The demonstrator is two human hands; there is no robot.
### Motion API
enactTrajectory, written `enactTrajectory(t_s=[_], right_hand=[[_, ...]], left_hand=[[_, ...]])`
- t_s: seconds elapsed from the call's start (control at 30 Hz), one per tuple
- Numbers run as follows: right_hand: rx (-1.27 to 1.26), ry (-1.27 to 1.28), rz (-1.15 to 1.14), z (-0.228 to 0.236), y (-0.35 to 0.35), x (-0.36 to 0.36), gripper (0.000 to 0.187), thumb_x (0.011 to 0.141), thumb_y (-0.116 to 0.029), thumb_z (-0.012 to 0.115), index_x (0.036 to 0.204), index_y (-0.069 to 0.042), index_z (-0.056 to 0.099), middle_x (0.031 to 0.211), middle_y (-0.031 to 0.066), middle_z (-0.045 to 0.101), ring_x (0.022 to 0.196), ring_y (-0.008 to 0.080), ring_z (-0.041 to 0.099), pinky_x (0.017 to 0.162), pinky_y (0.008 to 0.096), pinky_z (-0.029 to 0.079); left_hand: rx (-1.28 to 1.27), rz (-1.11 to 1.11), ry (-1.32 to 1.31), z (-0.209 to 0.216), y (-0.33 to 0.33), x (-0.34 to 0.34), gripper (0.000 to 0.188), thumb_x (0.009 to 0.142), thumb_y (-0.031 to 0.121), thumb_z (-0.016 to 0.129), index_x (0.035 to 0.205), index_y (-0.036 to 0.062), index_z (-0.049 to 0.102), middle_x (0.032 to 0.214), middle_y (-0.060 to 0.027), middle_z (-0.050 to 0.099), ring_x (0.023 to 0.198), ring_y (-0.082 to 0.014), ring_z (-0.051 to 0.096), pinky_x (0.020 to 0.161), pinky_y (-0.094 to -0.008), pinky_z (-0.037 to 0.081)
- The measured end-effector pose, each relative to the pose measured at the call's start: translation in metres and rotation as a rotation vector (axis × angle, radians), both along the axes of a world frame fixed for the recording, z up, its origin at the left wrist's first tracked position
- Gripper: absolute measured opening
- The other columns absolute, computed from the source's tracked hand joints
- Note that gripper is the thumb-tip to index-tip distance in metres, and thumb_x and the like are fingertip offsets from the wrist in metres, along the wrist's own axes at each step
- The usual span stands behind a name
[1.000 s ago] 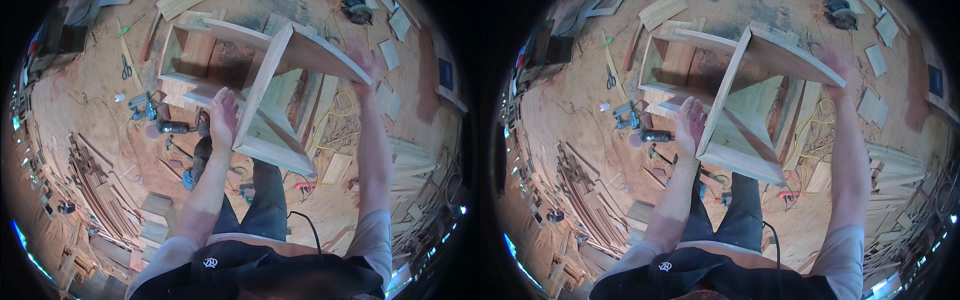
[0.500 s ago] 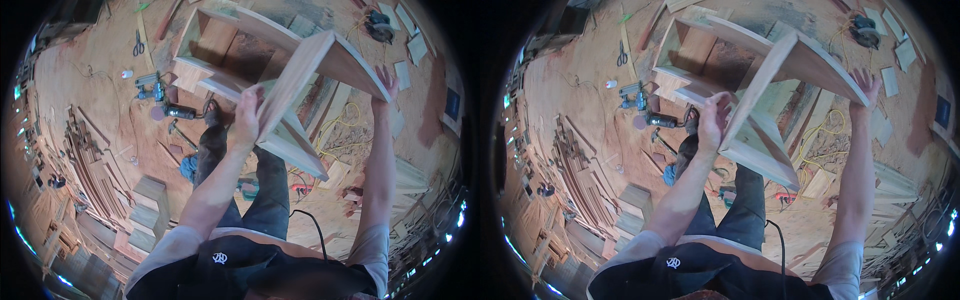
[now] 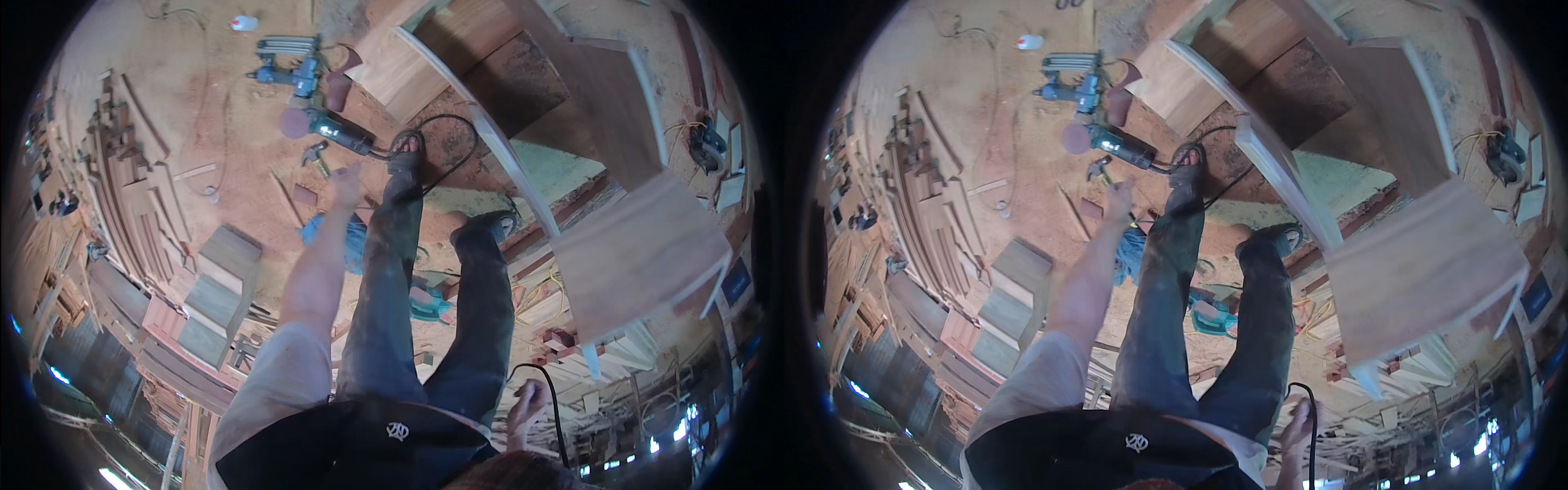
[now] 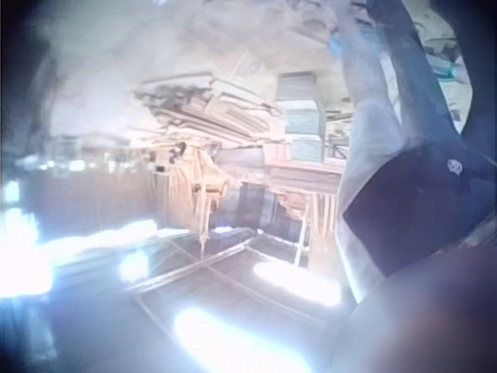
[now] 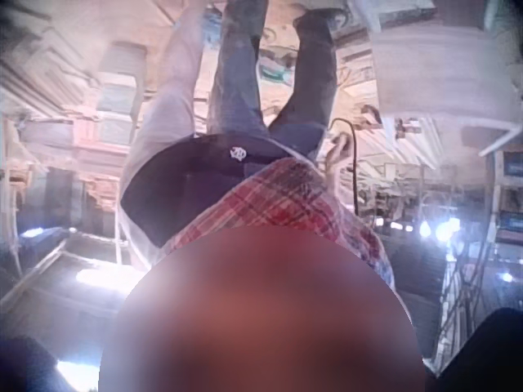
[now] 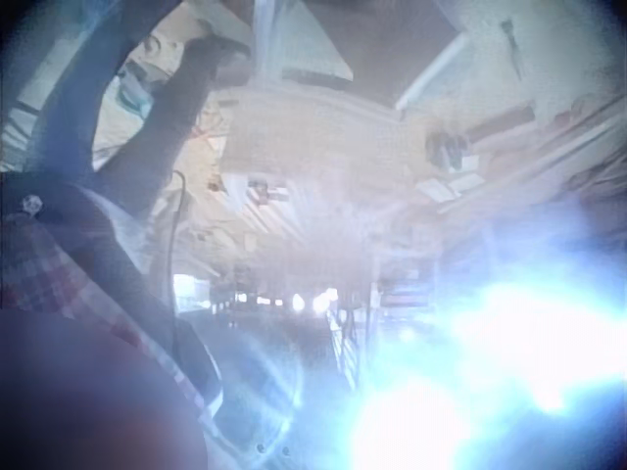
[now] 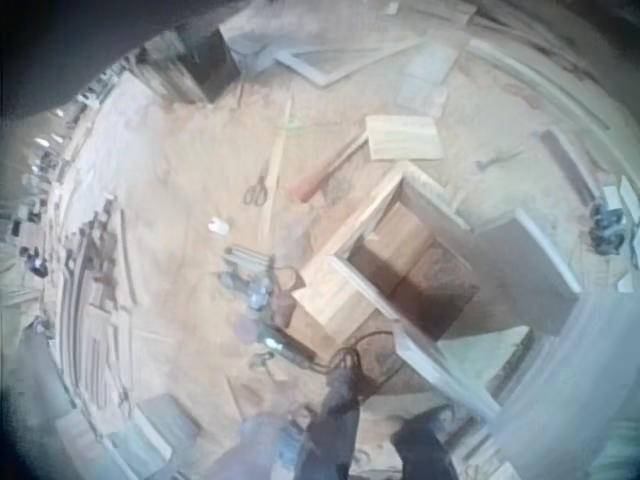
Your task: The person sands a wooden frame with an orbital sander, then uses a nail gun to attach a wooden panel to the frame. The person handles the frame and panel, aligning and securing them together.
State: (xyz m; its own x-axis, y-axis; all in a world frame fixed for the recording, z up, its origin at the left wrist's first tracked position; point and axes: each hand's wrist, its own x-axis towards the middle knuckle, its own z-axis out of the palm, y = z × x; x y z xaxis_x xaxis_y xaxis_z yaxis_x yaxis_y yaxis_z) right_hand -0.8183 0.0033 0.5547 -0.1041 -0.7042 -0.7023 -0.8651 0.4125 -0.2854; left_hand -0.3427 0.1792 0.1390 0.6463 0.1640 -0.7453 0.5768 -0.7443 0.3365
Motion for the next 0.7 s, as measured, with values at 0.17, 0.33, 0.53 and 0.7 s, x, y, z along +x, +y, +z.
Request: enactTrajectory(t_s=[0.17,0.33,0.53,0.7], right_hand=[[0.228,-0.269,0.294,-0.045,0.009,0.130,0.021,0.093,-0.020,0.073,0.104,-0.002,0.069,0.089,0.0138,0.071,0.082,0.0292,0.071,0.073,0.0377,0.055],[0.167,-0.453,0.442,-0.138,0.005,0.219,0.025,0.085,-0.013,0.082,0.105,-0.003,0.071,0.094,0.0111,0.074,0.084,0.0322,0.072,0.076,0.0410,0.057],[0.074,-0.671,0.801,-0.217,0.011,0.329,0.064,0.084,-0.027,0.082,0.140,-0.006,0.058,0.140,0.0177,0.060,0.120,0.0358,0.063,0.098,0.0467,0.053],[0.076,-0.623,1.089,-0.171,0.010,0.375,0.097,0.084,-0.030,0.082,0.164,-0.019,0.028,0.154,0.0268,0.042,0.119,0.0449,0.063,0.097,0.0474,0.056]], left_hand=[[0.005,0.082,0.065,-0.184,0.071,0.094,0.058,0.090,0.051,0.078,0.116,0.0004,0.066,0.098,-0.0081,0.067,0.086,-0.0205,0.064,0.075,-0.0346,0.054],[-0.516,0.420,0.124,-0.247,0.051,0.126,0.055,0.092,0.043,0.076,0.127,0.0006,0.067,0.112,-0.0118,0.069,0.105,-0.0215,0.062,0.099,-0.0390,0.049],[-0.723,0.559,0.045,-0.036,0.010,0.068,0.039,0.094,0.025,0.071,0.125,0.0050,0.058,0.107,-0.0081,0.063,0.092,-0.0260,0.065,0.087,-0.0434,0.056],[-0.802,0.685,0.235,0.162,-0.039,0.025,0.059,0.084,0.037,0.072,0.128,0.0025,0.052,0.106,-0.0166,0.066,0.092,-0.0312,0.067,0.083,-0.0479,0.059]])
